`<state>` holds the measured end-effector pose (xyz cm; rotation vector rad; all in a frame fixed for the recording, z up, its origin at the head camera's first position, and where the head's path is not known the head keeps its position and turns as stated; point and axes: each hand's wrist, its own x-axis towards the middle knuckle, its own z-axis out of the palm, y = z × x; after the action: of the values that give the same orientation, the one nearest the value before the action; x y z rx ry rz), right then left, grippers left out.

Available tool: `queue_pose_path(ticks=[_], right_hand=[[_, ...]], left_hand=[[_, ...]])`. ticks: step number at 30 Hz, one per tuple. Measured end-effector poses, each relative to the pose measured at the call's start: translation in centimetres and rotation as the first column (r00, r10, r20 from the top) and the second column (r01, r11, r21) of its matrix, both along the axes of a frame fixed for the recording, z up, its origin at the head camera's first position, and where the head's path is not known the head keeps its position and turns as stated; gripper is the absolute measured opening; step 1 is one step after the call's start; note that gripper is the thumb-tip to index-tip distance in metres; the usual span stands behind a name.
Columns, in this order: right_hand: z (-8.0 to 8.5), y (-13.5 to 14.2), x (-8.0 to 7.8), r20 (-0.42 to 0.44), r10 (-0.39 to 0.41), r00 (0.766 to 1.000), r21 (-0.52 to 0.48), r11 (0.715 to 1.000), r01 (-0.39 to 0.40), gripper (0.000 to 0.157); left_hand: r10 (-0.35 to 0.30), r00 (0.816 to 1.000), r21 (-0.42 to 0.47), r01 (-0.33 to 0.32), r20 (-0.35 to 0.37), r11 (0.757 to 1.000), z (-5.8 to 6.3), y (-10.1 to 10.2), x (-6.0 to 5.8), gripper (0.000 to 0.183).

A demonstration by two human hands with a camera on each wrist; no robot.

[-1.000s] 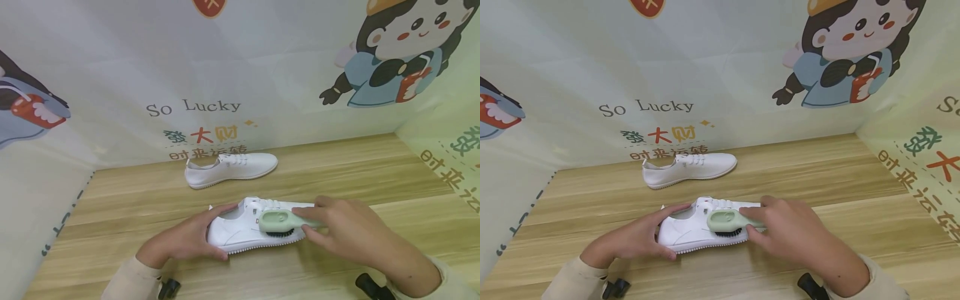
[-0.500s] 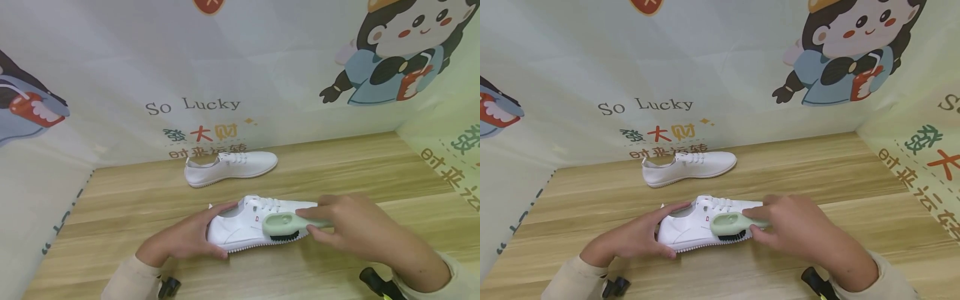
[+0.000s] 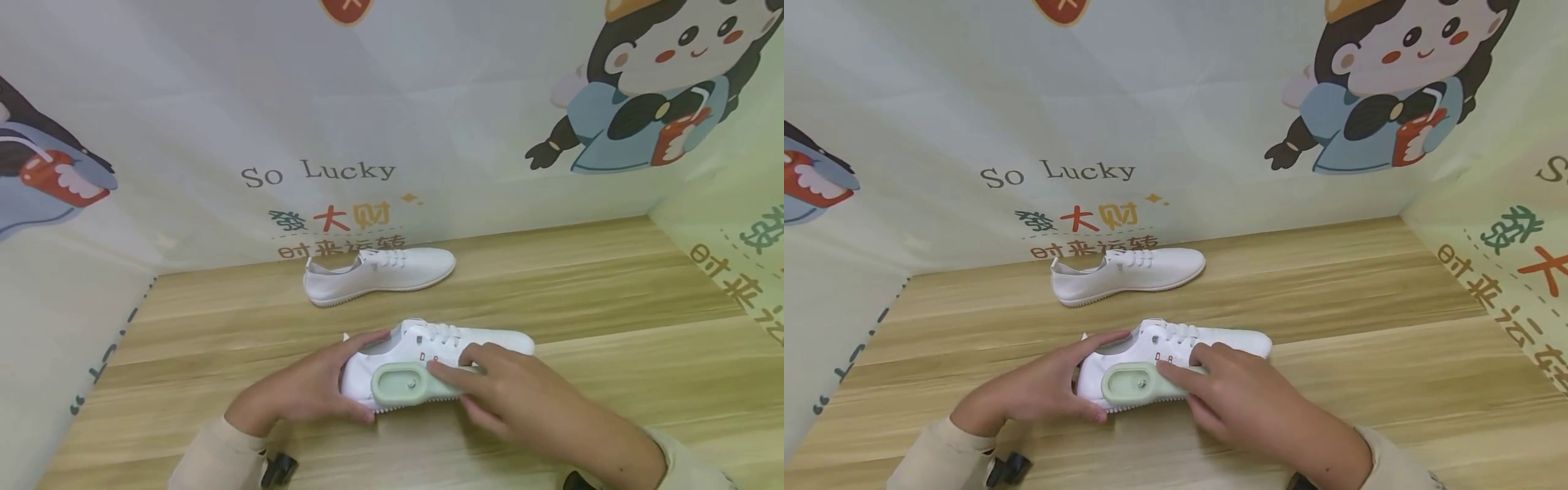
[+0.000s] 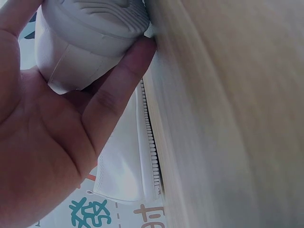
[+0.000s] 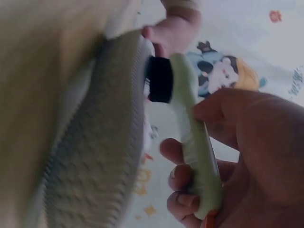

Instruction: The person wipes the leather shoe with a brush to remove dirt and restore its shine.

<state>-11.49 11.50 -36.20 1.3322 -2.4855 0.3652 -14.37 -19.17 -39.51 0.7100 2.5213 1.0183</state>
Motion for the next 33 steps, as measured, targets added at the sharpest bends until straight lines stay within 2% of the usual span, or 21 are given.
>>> queue_pose_path(ticks=[5, 12, 19, 26, 33], right_hand=[[-1.5, -1.2, 0.3, -0.083, 0.045, 0.996, -0.082, 0.995, -0.052, 0.055], [-2.2, -1.7, 0.9, -0.064, 0.015, 0.998, -0.087, 0.996, -0.021, 0.058], [-1.0, -0.8, 0.7, 0.041, -0.06, 0.997, -0.013, 0.998, 0.061, 0.052], [0.3, 0.1, 0.3, 0.038, -0.126, 0.991, 0.008, 0.992, 0.126, 0.051], [1.3, 1.2, -0.4, 0.054, -0.162, 0.985, -0.035, 0.986, 0.164, 0.044]], left_hand=[[-0.008, 1.0, 0.024, 0.008, 0.005, 1.0, -0.1, -0.1, 0.0, 0.106], [-0.011, 1.0, 0.046, 0.01, 0.023, 0.999, -0.2, 0.0, -0.1, 0.107], [0.002, 1.0, 0.018, -0.002, 0.003, 1.0, -0.2, 0.0, -0.1, 0.107], [0.012, 1.0, -0.003, -0.012, -0.017, 1.0, -0.1, 0.0, -0.2, 0.106], [0.013, 1.0, -0.004, -0.013, -0.02, 1.0, -0.3, 0.0, -0.1, 0.106]])
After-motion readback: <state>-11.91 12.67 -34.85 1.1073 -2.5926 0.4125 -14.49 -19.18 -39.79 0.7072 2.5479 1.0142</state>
